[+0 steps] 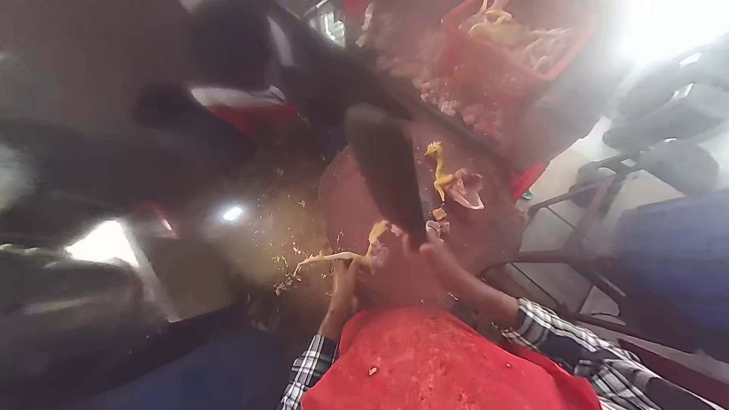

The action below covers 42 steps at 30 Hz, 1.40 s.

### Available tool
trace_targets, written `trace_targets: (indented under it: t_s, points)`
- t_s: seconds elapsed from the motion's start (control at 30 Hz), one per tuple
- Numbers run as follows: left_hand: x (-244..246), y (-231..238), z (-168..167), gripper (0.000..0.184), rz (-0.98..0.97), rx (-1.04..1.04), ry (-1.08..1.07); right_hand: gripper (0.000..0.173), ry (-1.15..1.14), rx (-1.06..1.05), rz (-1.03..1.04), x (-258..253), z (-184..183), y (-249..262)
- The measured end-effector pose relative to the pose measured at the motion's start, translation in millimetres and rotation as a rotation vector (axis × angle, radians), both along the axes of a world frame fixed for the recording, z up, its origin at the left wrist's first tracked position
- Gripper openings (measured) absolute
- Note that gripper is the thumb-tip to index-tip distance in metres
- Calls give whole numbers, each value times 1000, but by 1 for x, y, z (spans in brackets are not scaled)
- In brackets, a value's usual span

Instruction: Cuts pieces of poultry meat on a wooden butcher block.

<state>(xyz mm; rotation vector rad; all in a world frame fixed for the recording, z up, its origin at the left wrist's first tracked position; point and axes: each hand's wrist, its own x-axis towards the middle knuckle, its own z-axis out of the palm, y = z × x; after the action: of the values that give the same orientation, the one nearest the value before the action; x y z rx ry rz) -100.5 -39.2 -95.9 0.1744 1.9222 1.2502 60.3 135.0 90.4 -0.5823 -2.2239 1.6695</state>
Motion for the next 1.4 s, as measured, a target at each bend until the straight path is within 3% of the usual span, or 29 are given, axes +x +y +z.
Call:
trace_targets:
  t_s: [0.07, 0.13, 0.17, 0.23, 0.33, 0.4, 0.53, 0.67, 0.77, 0.87, 0.93, 1.0, 1.07, 1.13, 1.2, 1.27, 1.33, 1.4]
  points:
    - [3, -1, -2, 38, 55, 45, -7, 83, -114, 145, 89, 13, -65, -11]
    - [9, -6, 0, 35, 76, 53, -2, 66, -505, 119, 201, 28, -128, -13]
    - [13, -10, 0, 33, 92, 34, -9, 68, -668, 67, 252, 29, -141, -13]
    - [13, -19, 8, 31, 152, 63, -66, 72, -763, 23, 279, 21, -130, -10]
    - [8, -56, 25, 34, 253, 122, -28, 66, -615, 71, 191, 30, -106, -15]
    - [-8, -84, 28, 36, 321, 115, 52, 67, -575, 102, 137, 40, -109, -7]
    - [-36, -119, 22, 37, 234, 75, 55, 73, -795, -56, 147, 43, -121, 26]
    - [-36, -121, 36, 46, 107, 263, -62, 69, -465, -134, 182, 15, -61, 1]
    - [-39, -122, 49, 50, 138, 477, -137, 80, -311, 29, 207, 9, -87, -14]
    - [-36, -123, 51, 56, 239, 677, -314, 74, -697, 27, 295, 17, -134, 0]
    - [-35, -128, 56, 68, 290, 730, -436, 76, -764, 52, 317, 9, -129, 2]
    - [-25, -139, 58, 68, 278, 680, -505, 73, -663, 46, 331, 5, -88, -14]
    - [-18, -146, 59, 40, 220, 628, -547, 70, -428, 43, 368, 2, -62, -27]
    - [-16, -150, 60, 63, 75, 553, -588, 72, -262, 110, 422, 3, -80, -28]
    - [-10, -151, 65, 75, -19, 452, -599, 68, -438, 159, 487, 10, -111, -15]
    - [-2, -157, 61, 66, -49, 389, -598, 69, -681, 157, 512, 10, -134, 1]
    - [2, -163, 57, 49, -43, 395, -620, 72, -742, 213, 455, 3, -123, 4]
    - [13, -173, 59, 45, -73, 407, -687, 69, -674, 139, 400, 5, -92, -18]
